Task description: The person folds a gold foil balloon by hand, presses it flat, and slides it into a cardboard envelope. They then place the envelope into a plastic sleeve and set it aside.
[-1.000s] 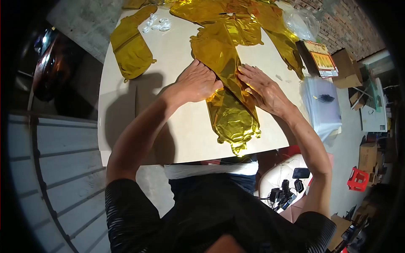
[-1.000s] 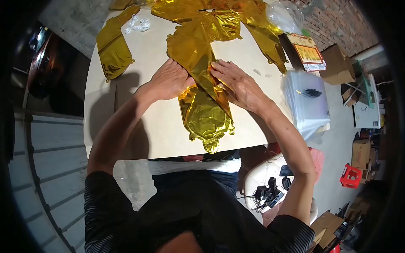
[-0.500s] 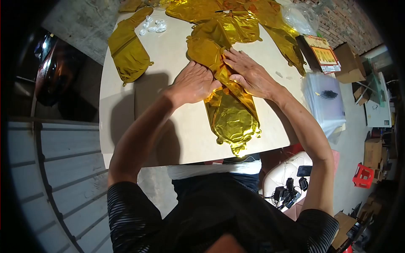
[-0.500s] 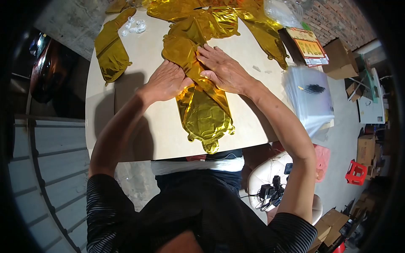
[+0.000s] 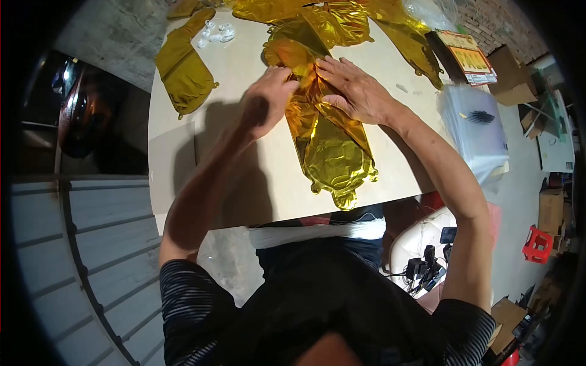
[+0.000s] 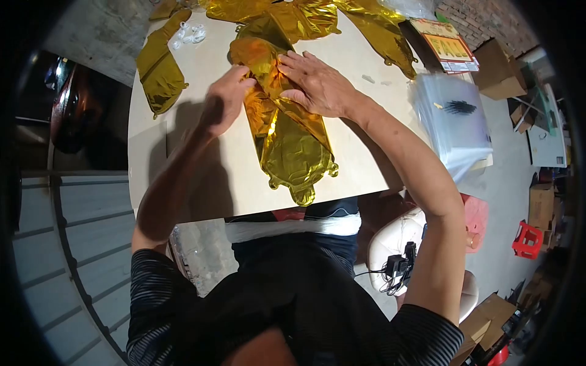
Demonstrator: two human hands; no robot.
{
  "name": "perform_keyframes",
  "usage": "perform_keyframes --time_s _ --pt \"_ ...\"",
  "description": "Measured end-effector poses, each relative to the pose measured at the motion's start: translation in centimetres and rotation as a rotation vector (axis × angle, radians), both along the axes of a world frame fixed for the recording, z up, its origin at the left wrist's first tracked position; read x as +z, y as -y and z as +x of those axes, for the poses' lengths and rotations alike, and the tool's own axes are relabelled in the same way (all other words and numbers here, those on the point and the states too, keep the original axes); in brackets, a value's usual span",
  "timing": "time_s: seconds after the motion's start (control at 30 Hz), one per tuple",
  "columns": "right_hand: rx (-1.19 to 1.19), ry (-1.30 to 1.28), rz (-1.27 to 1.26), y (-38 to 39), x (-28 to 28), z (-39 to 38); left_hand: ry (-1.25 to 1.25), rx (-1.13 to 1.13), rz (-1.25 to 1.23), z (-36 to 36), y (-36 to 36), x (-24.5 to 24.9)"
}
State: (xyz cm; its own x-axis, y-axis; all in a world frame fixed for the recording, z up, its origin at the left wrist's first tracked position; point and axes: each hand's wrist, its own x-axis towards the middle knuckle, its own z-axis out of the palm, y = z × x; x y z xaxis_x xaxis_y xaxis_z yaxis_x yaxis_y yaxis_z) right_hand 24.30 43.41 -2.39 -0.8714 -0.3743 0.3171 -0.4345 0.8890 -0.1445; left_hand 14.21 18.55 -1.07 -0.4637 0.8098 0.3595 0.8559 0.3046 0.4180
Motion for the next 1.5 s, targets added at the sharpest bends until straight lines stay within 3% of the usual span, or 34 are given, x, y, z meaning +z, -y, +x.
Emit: perform_keyframes --time_s 0.03,0.07,0.13,0.17,0.3,0.63,0.7,0.8,1.0,1.07,1.27,1.5 --pt "0.000 -0.004 -0.010 0.0 0.0 0.0 0.054 0.209 0.219 1.2 0.0 -0.2" --pt "0.000 -0.004 -0.007 0.0 0.0 0.0 0.048 0.208 0.211 1.6 0.5 0.1" --pt "0.006 -0.006 -0.007 0.1 -0.1 0.0 -0.241 0.129 0.287 1.8 1.8 1.2" --pt "-0.003 -0.003 0.006 0.1 -0.1 0.0 -0.331 -0.059 0.229 0.1 2.4 -0.2" --pt "0.008 -0.001 0.010 -0.1 -0.1 -0.1 -0.314 -0.137 0.003 2.5 -0.1 1.1" --pt "0.019 0.028 -0.065 -0.5 0.3 -0.2 -0.467 -0.107 -0.156 1.4 -0.5 -1.9" --pt "0.033 0.236 -0.488 -1.4 0.7 -0.4 -0.465 -0.084 -0.170 1.3 -0.7 -2.5" --pt "0.068 0.106 -0.269 -3.5 1.9 0.6 -0.459 -0.089 -0.152 0.9 -0.9 -3.1" --pt "0.109 0.147 -0.048 -2.9 2.0 6.1 -0.367 -0.124 -0.199 1.1 -0.6 -2.5" --pt "0.149 0.156 0.063 -2.6 2.1 7.6 -0.431 -0.089 -0.323 1.1 -0.7 -2.3" --pt "0.186 0.201 0.093 -2.6 3.1 12.5 -0.383 -0.099 -0.324 1.2 -0.6 -2.2" --pt "0.091 0.226 -0.107 -2.7 3.3 13.8 -0.422 -0.119 -0.281 0.9 -0.7 -2.6"
